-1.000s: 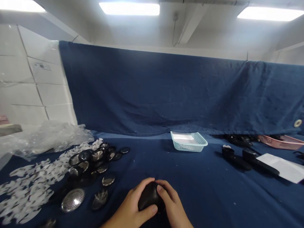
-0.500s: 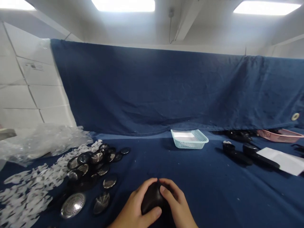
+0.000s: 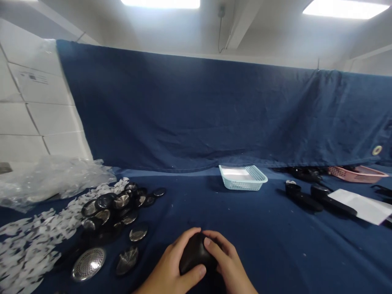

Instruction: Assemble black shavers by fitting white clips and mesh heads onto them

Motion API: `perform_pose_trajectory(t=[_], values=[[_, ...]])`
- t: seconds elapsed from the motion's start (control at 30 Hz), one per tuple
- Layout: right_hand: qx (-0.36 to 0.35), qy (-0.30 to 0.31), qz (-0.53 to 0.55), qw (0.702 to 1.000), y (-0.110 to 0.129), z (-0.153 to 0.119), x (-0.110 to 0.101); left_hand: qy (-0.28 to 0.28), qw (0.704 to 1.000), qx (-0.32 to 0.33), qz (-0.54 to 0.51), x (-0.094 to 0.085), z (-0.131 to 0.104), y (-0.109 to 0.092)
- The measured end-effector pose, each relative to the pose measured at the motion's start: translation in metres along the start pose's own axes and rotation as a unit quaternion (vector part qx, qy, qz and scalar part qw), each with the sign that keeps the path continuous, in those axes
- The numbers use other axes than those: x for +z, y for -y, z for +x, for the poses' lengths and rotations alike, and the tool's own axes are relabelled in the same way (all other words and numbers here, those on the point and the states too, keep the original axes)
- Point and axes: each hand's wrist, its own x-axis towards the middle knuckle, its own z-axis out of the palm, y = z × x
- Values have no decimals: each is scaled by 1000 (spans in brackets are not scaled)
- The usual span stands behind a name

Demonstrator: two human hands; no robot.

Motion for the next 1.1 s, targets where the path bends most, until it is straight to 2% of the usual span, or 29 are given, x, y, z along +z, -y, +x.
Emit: perform_pose_trajectory(t=[0.2, 0.4, 0.57, 0.97, 1.1], values=[[25, -20, 16, 999, 14, -11, 9, 3, 1000, -8, -18, -4, -2, -6], [35, -16, 16, 999, 19, -12, 13, 24, 997, -36, -62, -7, 0, -1], [41, -24, 15, 999, 21, -12, 14, 35, 992, -16, -120, -8, 3, 1], [36, -21, -19, 999, 23, -16, 14, 44, 997, -45, -53, -10, -2, -9], [40, -44, -62, 996, 20, -15, 8, 52, 996, -45, -62, -14, -2, -15]])
